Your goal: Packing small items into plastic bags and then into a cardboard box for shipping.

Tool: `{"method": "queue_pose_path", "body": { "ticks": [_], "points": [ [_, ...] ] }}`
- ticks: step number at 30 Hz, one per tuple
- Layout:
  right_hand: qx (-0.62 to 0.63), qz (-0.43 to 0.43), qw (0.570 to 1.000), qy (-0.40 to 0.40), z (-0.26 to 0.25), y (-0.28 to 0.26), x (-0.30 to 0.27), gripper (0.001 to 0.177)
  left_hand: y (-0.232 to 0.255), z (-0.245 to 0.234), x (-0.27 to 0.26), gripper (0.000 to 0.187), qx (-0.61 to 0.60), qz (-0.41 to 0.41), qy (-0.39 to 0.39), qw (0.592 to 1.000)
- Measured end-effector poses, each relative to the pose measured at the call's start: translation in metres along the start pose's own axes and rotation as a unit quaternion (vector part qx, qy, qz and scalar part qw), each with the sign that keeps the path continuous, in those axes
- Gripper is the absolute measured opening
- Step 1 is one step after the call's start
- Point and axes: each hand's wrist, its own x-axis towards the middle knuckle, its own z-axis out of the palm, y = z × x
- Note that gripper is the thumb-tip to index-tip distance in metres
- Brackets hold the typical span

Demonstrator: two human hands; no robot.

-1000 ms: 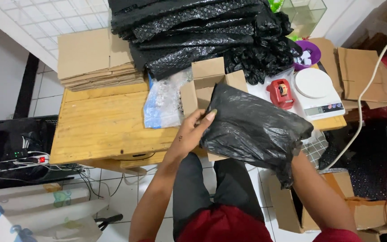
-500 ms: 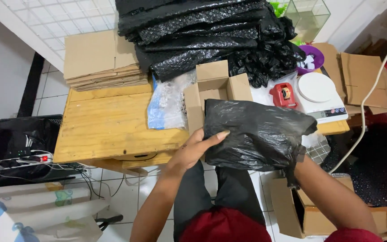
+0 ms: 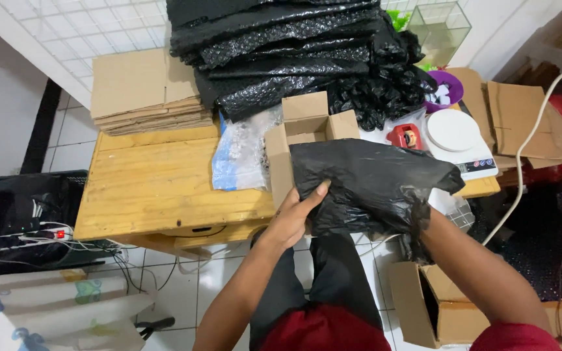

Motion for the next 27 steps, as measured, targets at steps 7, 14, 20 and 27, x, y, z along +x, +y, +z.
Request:
{"method": "queue_pose_path", "body": {
  "ticks": [7, 14, 20, 27],
  "points": [
    [-0.03, -0.013, 0.999, 0.009, -0.035, -0.029, 0.01, 0.022, -0.014, -0.007, 0.015, 0.071, -0.026, 0.013, -0.006, 1.0],
    [-0.063, -0.035, 0.997, 0.011, -0.087, -0.119, 0.048, 0.022, -0.021, -0.019, 0.027, 0.061, -0.13, 0.02, 0.008, 0.991],
    [-0.085, -0.047, 0.995, 0.016, -0.095, -0.126, 0.049, 0.022, -0.036, -0.033, 0.031, 0.059, -0.174, 0.041, 0.024, 0.984],
    [-0.117, -0.058, 0.991, 0.006, -0.103, -0.127, 0.048, 0.023, -0.032, -0.008, 0.021, 0.052, -0.264, 0.062, 0.036, 0.962]
  ]
}}
